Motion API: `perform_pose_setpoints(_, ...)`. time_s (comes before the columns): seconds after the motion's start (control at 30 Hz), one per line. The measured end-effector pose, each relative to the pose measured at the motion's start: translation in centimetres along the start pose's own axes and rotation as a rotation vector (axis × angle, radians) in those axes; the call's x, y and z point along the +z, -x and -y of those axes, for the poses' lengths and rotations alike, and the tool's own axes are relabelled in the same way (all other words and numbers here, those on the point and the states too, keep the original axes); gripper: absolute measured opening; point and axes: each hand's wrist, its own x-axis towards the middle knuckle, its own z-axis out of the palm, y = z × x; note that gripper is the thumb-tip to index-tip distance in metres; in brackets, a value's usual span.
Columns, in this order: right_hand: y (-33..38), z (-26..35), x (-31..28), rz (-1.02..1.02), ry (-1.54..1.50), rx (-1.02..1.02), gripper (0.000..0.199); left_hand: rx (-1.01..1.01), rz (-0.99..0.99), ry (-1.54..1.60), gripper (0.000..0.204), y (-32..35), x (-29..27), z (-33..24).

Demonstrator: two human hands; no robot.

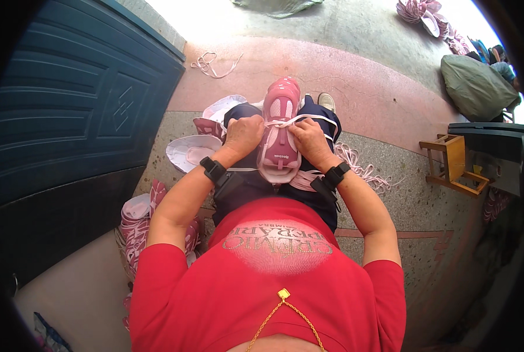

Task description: The person sits on the floor and laces a pink sneaker by hand. They thread the laces through the eyelets, pull them tight, and tie a knot, repeating the process for multiple shoes.

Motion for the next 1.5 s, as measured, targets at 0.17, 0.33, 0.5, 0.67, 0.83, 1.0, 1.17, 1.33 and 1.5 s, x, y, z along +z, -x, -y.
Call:
perform_pose_setpoints(0.17,-0.3,0.1,-0.3,0.053,0.093,-0.044,0.022,0.111,-0.095,-0.035,0.019,0.0,0.7,0.2)
perform_pose_setpoints(0.33,-0.7,0.3,-0.9,0.129,0.132,-0.087,0.022,0.039,-0.076,0.105,0.021,-0.4,1.2,-0.2)
perform_pose_setpoints(0.5,-1.2,0.2,-1.2,0.202,0.236,-0.18,0.017,-0.15,0.097,0.174,0.024,-1.4,2.0,0.5)
perform_pose_setpoints(0.67,-1.8,0.1,-0.9,0.234,0.374,-0.291,0.014,-0.102,0.063,0.037,0.025,-1.1,2.3,0.2)
perform_pose_setpoints(0.83,-1.7,0.2,-1.1,0.241,0.339,-0.214,0.015,0.069,-0.075,-0.262,0.029,0.7,-0.5,-1.9)
perform_pose_setpoints(1.0,-1.0,0.1,-0.9,0.066,0.196,-0.134,0.016,0.075,0.02,-0.231,0.025,1.3,0.5,-1.9)
perform_pose_setpoints(1.17,1.6,3.9,-2.1,-0.176,-0.029,-0.232,0.02,0.089,-0.015,0.09,0.019,0.3,0.1,-0.1)
perform_pose_setpoints(1.33,3.8,4.6,-1.1,-0.246,-0.294,0.023,0.016,0.097,0.192,0.04,0.021,-3.7,0.0,-3.2)
perform_pose_setpoints(1.5,3.2,4.3,-1.7,-0.384,-0.362,0.198,0.006,0.313,0.04,-0.247,0.017,-4.5,0.1,-3.5)
